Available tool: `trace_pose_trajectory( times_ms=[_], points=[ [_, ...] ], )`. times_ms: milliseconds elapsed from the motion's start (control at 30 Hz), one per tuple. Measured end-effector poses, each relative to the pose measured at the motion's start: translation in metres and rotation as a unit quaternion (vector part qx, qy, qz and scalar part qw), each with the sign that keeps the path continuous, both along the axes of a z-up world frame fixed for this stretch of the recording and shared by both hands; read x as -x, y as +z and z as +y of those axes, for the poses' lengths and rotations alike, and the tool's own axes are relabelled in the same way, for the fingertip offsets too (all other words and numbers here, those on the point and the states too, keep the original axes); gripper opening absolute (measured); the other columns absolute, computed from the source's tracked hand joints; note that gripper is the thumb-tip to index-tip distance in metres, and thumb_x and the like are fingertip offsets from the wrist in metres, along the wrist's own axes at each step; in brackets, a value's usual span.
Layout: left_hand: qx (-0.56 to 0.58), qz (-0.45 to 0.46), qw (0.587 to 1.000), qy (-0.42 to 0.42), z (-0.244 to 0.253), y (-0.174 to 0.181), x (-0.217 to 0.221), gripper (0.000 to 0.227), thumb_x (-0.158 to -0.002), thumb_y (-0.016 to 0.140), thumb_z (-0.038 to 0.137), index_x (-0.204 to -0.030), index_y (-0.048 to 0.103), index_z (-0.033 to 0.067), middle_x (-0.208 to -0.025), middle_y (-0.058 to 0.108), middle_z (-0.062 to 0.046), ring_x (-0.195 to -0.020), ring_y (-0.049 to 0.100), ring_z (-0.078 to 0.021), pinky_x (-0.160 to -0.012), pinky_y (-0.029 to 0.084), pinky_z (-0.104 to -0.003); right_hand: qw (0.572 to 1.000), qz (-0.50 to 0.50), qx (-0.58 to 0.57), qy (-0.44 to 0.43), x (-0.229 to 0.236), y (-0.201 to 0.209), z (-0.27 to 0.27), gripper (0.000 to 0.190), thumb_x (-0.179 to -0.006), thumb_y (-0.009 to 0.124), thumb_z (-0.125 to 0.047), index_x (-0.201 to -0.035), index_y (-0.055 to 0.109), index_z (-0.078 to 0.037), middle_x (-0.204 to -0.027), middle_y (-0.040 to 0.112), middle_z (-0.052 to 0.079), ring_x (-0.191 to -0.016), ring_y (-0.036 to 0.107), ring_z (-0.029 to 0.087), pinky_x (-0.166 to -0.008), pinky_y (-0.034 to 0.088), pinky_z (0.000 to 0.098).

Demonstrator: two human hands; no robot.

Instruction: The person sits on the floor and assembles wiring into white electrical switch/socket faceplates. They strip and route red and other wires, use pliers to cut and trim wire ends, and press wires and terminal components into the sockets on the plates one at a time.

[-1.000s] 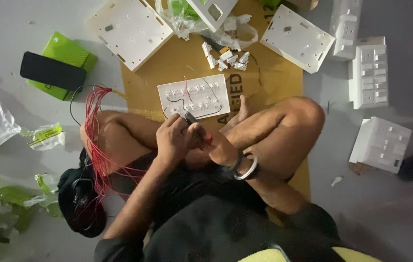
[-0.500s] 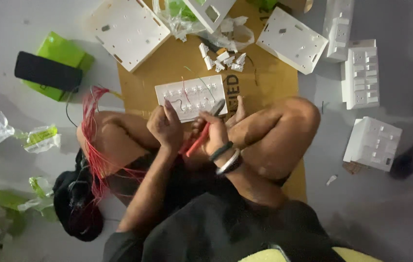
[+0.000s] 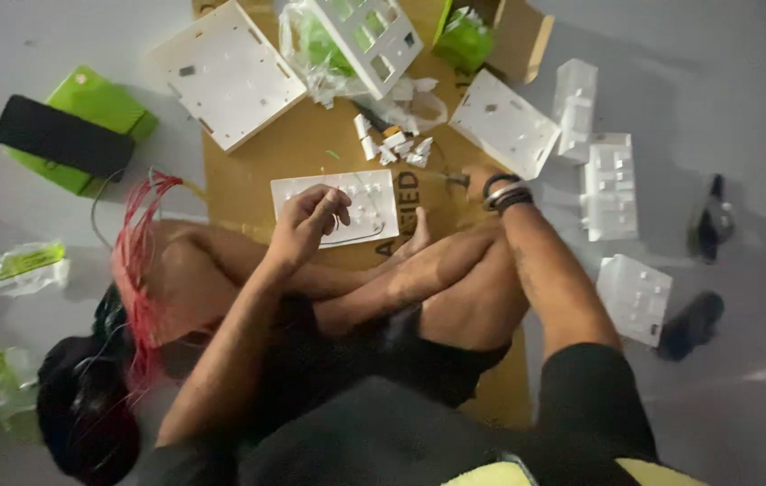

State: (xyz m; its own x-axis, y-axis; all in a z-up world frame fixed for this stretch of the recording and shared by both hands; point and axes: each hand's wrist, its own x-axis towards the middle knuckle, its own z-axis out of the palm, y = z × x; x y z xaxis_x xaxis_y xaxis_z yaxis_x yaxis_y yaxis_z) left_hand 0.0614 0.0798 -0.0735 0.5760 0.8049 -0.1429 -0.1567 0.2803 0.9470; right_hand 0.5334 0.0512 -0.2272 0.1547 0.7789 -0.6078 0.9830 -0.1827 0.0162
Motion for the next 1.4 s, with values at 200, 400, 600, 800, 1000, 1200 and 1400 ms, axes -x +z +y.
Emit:
trace_pose_trajectory(
  times_ms=[200, 400, 600, 800, 1000, 1200, 1400],
  points=[
    [-0.131, 0.089, 0.985, -0.072, 0.015, 0.028, -0.022, 0.03, -0.11, 0.053, 0.025, -0.107, 0.071, 0.0019, -0.09, 0.077, -0.003, -0.082, 0.064, -0.011, -0.078, 0.055, -0.03, 0.978, -0.118, 0.141, -0.098, 0.084, 0.104, 0.014, 0.028, -0.096, 0.064, -0.029, -0.109, 0.084, -0.013, -0.098, 0.088, 0.004, -0.096, 0.081, 0.023, -0.089, 0.058, 0.0428],
    [-0.206, 0.186, 0.951, -0.134, 0.04, 0.019, -0.02, 0.025, -0.103, 0.055, 0.023, -0.104, 0.073, 0.0061, -0.088, 0.077, -0.008, -0.083, 0.073, -0.0215, -0.077, 0.056, -0.036, 0.787, 0.45, -0.416, 0.067, 0.179, 0.152, 0.013, 0.034, -0.106, 0.064, -0.026, -0.138, 0.063, -0.012, -0.133, 0.07, 0.014, -0.109, 0.072, 0.022, -0.095, 0.061, 0.0334],
    [-0.256, 0.189, 0.936, -0.153, 0.052, -0.008, -0.012, 0.021, -0.103, 0.055, 0.02, -0.102, 0.072, 0.0073, -0.089, 0.075, -0.009, -0.086, 0.071, -0.0296, -0.078, 0.054, -0.041, 0.828, 0.389, -0.39, 0.105, 0.244, 0.19, 0.012, 0.017, -0.095, 0.077, -0.014, -0.109, 0.074, -0.005, -0.099, 0.074, 0.013, -0.093, 0.071, 0.028, -0.082, 0.057, 0.0388],
    [-0.383, 0.185, 0.902, -0.076, 0.054, -0.018, -0.008, 0.016, -0.095, 0.069, 0.023, -0.093, 0.079, 0.0109, -0.096, 0.076, -0.011, -0.095, 0.069, -0.0317, -0.09, 0.05, -0.044, 0.843, 0.402, -0.35, 0.077, 0.244, 0.182, 0.016, 0.011, -0.096, 0.076, -0.012, -0.102, 0.075, -0.003, -0.094, 0.072, 0.013, -0.087, 0.071, 0.03, -0.077, 0.055, 0.0384],
    [-0.439, 0.296, 0.848, -0.026, 0.06, -0.011, -0.019, 0.013, -0.088, 0.075, 0.027, -0.085, 0.082, 0.0158, -0.094, 0.077, -0.009, -0.107, 0.07, -0.0265, -0.109, 0.038, -0.053, 0.854, 0.384, -0.352, 0.004, 0.244, 0.152, 0.016, 0.015, -0.097, 0.075, -0.017, -0.096, 0.071, -0.002, -0.09, 0.072, 0.013, -0.083, 0.07, 0.031, -0.072, 0.053, 0.0405],
    [-0.437, 0.328, 0.834, -0.076, 0.048, -0.051, -0.025, 0.016, -0.094, 0.068, 0.019, -0.1, 0.082, 0.0181, -0.104, 0.078, -0.009, -0.115, 0.068, -0.0258, -0.111, 0.038, -0.051, 0.867, 0.274, -0.413, 0.061, 0.256, 0.155, 0.012, 0.014, -0.104, 0.065, -0.014, -0.098, 0.065, -0.001, -0.095, 0.068, 0.016, -0.087, 0.066, 0.039, -0.075, 0.051, 0.0444],
    [-0.47, 0.346, 0.812, -0.019, 0.053, -0.025, -0.025, 0.012, -0.091, 0.069, 0.019, -0.091, 0.081, 0.0195, -0.098, 0.079, -0.004, -0.116, 0.068, -0.0238, -0.113, 0.035, -0.053, 0.871, 0.36, -0.327, -0.065, 0.26, 0.159, 0.017, 0.026, -0.105, 0.061, -0.02, -0.085, 0.065, -0.004, -0.077, 0.067, 0.016, -0.071, 0.065, 0.035, -0.068, 0.049, 0.0455]
  ],
)
